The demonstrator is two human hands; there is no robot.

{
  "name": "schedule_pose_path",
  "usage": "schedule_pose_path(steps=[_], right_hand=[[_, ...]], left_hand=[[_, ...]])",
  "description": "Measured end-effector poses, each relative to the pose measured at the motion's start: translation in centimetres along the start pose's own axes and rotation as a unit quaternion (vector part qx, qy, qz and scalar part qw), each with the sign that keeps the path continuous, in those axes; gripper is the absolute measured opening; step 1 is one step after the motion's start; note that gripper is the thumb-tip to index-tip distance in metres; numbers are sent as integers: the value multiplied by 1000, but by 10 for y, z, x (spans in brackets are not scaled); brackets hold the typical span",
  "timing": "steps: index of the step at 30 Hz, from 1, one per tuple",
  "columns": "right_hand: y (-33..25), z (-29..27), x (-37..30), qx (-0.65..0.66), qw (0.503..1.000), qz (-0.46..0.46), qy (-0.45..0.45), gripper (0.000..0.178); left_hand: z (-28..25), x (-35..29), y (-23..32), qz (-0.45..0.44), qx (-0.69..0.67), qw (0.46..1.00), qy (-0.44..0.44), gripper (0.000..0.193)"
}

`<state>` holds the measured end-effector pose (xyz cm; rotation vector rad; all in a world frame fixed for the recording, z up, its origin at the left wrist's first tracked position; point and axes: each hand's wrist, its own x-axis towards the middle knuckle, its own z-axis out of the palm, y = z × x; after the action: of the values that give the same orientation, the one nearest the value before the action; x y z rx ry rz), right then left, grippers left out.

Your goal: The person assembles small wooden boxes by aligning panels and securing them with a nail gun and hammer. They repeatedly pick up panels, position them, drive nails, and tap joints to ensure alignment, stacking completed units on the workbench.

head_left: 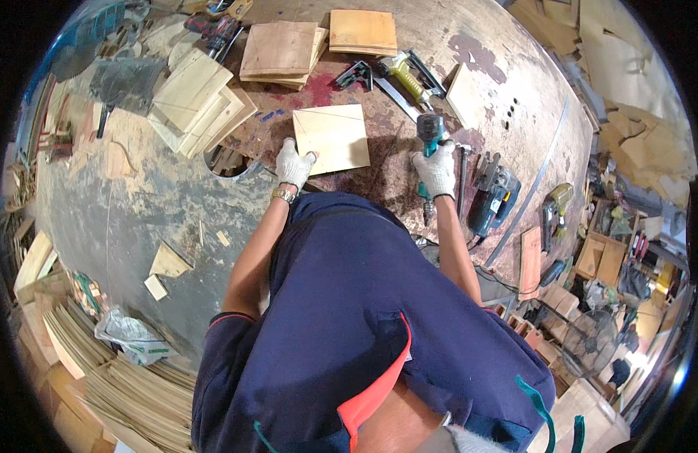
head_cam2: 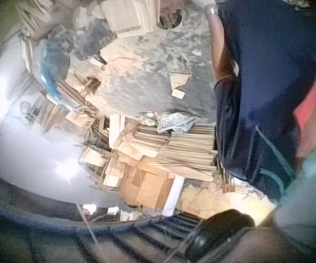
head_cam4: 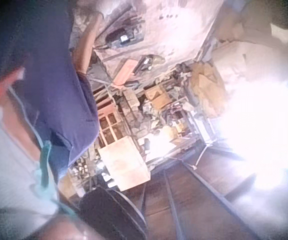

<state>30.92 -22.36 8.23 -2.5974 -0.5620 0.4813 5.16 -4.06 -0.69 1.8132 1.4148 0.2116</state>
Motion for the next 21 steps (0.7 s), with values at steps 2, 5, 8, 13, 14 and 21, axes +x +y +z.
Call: schedule_pose_path(steps=[2, 5, 8, 13, 14, 21], right_hand=[[0, -5, 1, 16, 998, -63, -6, 65], [-39, -28, -8, 76, 982, -45, -169, 65], [-33, -8, -9, 168, 957, -179, -158, 55], [-36, 4, -15, 136, 959, -131, -212, 51], [-40, 2, -17, 130, 959, -114, -225, 51], [-46, 9, -15, 107, 958, -156, -217, 50]], left_hand=[[0, -4, 3, 9, 8, 1000, 11, 49], [-2, -2, 6, -2, 5, 1000, 3, 46], [-7, -5, 17, -12, 0, 1000, -6, 45], [1, -1, 7, -1, -3, 1000, 2, 45], [2, 0, 6, 2, -2, 1000, 3, 45], [6, 2, 0, 12, -14, 1000, 6, 46]])
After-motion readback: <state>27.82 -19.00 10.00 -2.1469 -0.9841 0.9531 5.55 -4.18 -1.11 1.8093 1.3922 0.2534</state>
